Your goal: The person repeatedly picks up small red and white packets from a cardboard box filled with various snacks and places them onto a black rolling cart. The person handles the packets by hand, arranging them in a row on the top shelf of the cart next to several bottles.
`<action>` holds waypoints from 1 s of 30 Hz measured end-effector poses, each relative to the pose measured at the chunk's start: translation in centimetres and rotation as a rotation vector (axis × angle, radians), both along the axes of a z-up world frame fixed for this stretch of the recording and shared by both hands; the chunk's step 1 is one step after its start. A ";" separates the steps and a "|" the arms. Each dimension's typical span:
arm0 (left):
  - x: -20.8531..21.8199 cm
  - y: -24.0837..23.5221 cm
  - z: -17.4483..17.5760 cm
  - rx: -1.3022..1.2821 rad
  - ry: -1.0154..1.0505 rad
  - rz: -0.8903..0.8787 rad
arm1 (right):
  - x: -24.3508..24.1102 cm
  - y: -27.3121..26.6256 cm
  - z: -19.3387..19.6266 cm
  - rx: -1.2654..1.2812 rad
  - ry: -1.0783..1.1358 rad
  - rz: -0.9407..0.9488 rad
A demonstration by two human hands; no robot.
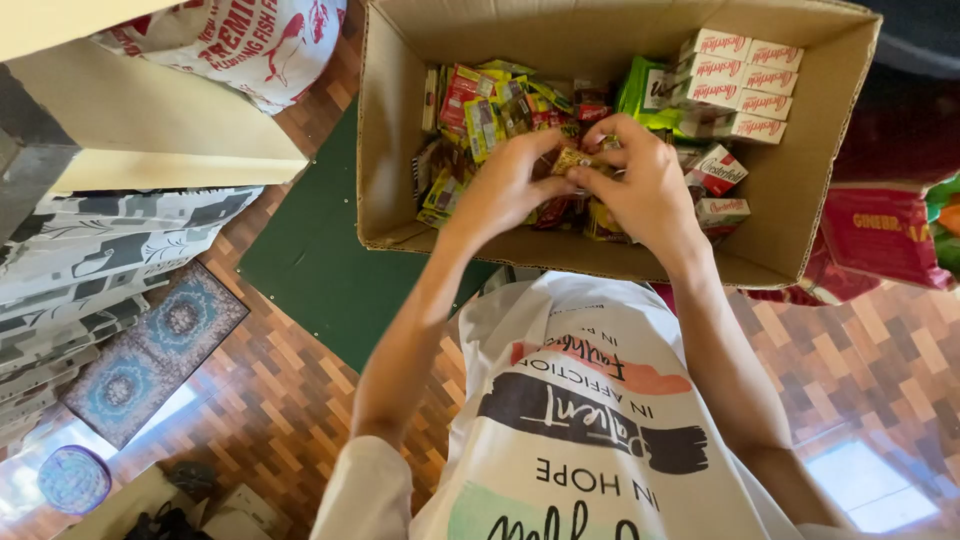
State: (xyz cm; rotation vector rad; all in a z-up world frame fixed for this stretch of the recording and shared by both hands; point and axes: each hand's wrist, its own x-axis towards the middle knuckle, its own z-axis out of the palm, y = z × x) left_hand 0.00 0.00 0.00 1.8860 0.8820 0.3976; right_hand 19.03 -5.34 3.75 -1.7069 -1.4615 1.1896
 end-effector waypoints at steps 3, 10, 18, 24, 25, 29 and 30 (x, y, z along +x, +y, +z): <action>0.7 -2.2 -0.5 -0.186 -0.222 0.220 | 0.3 0.0 -0.5 0.103 0.048 -0.020; 2.6 -4.8 -2.3 -0.593 -0.781 0.448 | 1.9 -2.0 -2.9 0.025 0.339 -0.150; 4.6 -5.5 -4.3 -0.512 -0.585 0.428 | 3.7 -3.6 -4.3 -0.013 0.299 -0.237; 4.4 -4.0 -1.6 -0.717 -0.718 0.297 | 4.4 -4.4 -5.1 0.112 0.420 -0.288; 4.2 -4.0 -2.1 -0.774 -0.715 0.298 | 4.2 -4.5 -4.8 0.123 0.381 -0.289; 4.2 -4.4 -1.8 -0.688 -0.643 0.314 | 3.9 -4.4 -2.3 -0.024 0.554 -0.265; 4.2 -4.5 -1.8 -0.688 -0.617 0.328 | 3.8 -4.5 -2.2 -0.024 0.489 -0.274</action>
